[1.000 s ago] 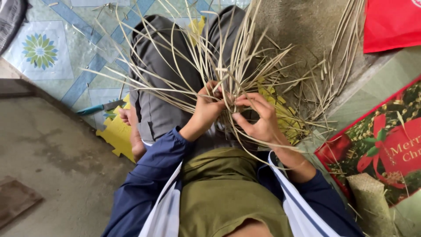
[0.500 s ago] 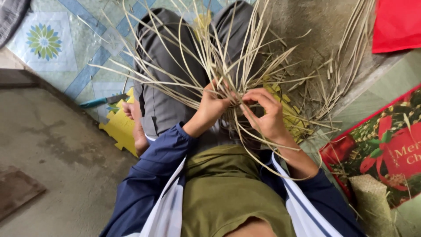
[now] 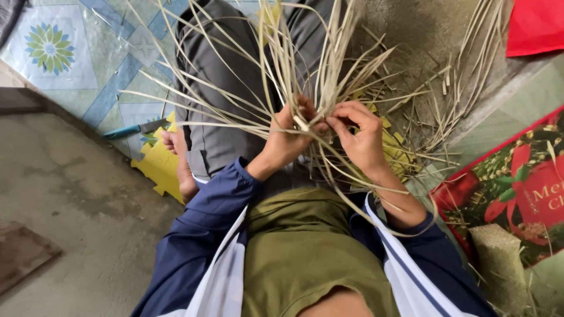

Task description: Weaving thin wooden strips together to create a structured woven object.

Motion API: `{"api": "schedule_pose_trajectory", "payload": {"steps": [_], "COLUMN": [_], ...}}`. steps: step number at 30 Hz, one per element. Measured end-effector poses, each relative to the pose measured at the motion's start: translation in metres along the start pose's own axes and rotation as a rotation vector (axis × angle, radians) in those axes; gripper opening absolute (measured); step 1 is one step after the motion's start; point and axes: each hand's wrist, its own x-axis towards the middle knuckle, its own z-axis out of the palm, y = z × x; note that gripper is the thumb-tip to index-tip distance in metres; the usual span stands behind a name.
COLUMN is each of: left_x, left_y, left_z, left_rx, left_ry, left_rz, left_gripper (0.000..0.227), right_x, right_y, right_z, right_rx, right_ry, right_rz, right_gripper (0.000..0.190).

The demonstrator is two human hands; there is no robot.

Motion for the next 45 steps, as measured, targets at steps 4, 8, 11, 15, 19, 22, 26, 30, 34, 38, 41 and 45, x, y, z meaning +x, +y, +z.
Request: {"api": "schedule_pose_trajectory", "payload": {"steps": [4,8,11,15,19,22,26,30,34,38,41,45], "left_x": [-0.003,-0.003,-0.003,-0.002,-0.002,-0.002,-0.002,-0.003,-0.003,-0.008,-0.007,-0.007], "left_y": [0.001,-0.011,-0.013,-0.014,-0.005,-0.013,-0.007,-0.004,-0.007,-0.011,0.008,0.004], "left_z": [0.006,0.008,0.005,0.002,0.003,0.002,0.007,0.009,0.005,0.005,0.007,0.002], "left_rx": [0.026,-0.114,-0.117,-0.140,-0.190,-0.189,-0.208,-0.130,-0.037,0.051,0.107,0.129], "left_ry": [0.068,0.139,0.142,0.116,0.132,0.133,0.113,0.128,0.133,0.069,0.028,0.021], "left_rz": [-0.051,-0.158,-0.178,-0.205,-0.240,-0.258,-0.241,-0.181,-0.083,-0.027,0.006,0.052], "left_gripper": [0.037,0.040,0.038,0.041,0.039,0.041,0.044,0.047,0.036,0.034,0.034,0.038], "right_x": [-0.001,0.012,0.012,0.002,-0.024,-0.040,-0.038,-0.034,-0.031,-0.033,-0.023,0.000], "right_y": [0.017,-0.003,-0.005,0.005,0.017,0.031,0.008,0.014,0.030,0.049,0.056,0.017], "right_z": [0.001,-0.006,-0.007,-0.007,0.006,0.014,0.012,0.007,0.005,0.004,0.005,-0.011], "right_rx": [0.048,0.301,0.280,0.265,0.077,-0.146,-0.378,-0.088,0.141,0.026,-0.151,-0.213], "right_ry": [-0.022,-0.092,-0.086,-0.038,0.064,0.106,0.083,0.140,0.291,0.040,-0.046,-0.171], "right_rz": [0.122,0.283,0.269,0.264,0.031,-0.222,-0.449,-0.302,-0.056,-0.038,-0.197,-0.139], "right_gripper": [0.005,0.035,0.050,0.050,0.039,0.027,0.021,0.014,0.038,0.037,0.012,0.022]}}
